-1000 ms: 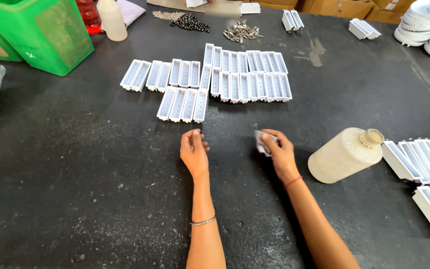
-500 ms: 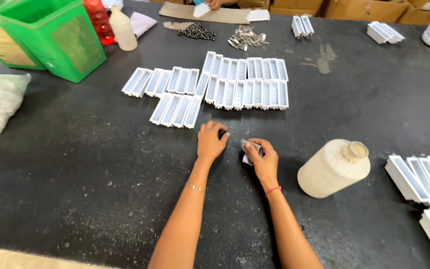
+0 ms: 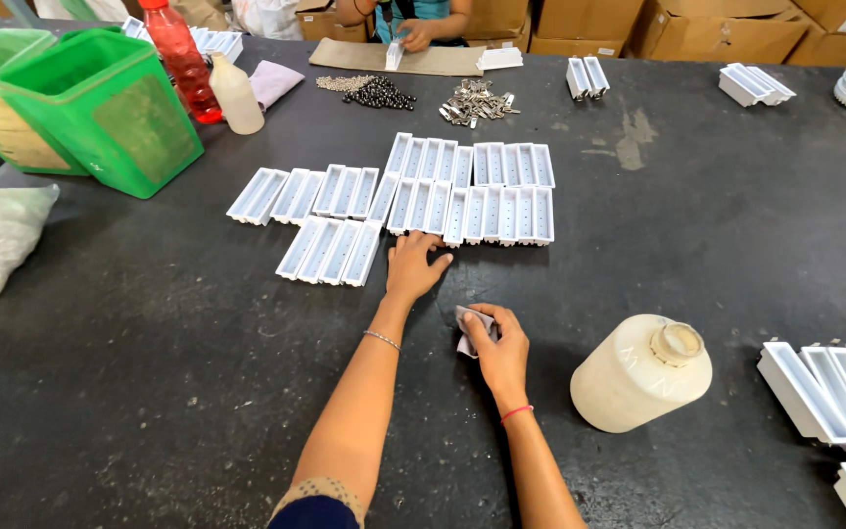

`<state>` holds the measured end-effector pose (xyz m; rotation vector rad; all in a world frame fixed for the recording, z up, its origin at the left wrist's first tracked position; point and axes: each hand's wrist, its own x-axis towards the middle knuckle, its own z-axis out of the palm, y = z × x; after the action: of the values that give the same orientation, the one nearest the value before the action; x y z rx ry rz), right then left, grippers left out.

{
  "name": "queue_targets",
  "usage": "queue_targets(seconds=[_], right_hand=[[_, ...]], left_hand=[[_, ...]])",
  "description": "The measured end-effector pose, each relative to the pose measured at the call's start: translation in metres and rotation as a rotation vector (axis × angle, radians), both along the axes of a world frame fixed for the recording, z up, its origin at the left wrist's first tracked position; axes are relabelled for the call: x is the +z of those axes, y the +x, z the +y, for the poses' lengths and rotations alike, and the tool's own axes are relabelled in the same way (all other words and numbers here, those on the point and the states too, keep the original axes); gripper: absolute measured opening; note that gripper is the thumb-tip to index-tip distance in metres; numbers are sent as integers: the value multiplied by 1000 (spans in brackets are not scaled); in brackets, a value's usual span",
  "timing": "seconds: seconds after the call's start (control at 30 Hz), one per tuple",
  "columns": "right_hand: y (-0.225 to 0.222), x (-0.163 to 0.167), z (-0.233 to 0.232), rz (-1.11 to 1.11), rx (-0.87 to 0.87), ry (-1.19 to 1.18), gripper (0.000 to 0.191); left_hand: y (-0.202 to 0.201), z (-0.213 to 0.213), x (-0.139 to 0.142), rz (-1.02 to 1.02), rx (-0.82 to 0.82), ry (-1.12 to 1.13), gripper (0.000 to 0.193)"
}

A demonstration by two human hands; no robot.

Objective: The person wipes several small white plastic trays with a cloth on a black workbench. They pick up trays one at a time, wipe them, and place them back in a growing stack. A coworker is visible across the table working with small metal parts.

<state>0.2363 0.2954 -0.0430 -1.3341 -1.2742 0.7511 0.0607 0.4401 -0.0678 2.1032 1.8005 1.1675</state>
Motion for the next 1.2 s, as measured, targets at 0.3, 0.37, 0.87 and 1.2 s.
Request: queue_targets(seconds=[0.3,0.37,0.87,1.2], right_hand=[[1,5,-1,17,-2,-10,25],[1,5,-1,31,7,-11,25],[3,5,-2,-2,11,-13,25],[4,5,-3,26,21,27,24]], left_hand=[[4,-2,2,-117,-16,28,21],[7,-7,6,-24,-117,-27,17],[17,-5,9,209,-99,-37,53],[30,-15,12,60,-272,94,23]])
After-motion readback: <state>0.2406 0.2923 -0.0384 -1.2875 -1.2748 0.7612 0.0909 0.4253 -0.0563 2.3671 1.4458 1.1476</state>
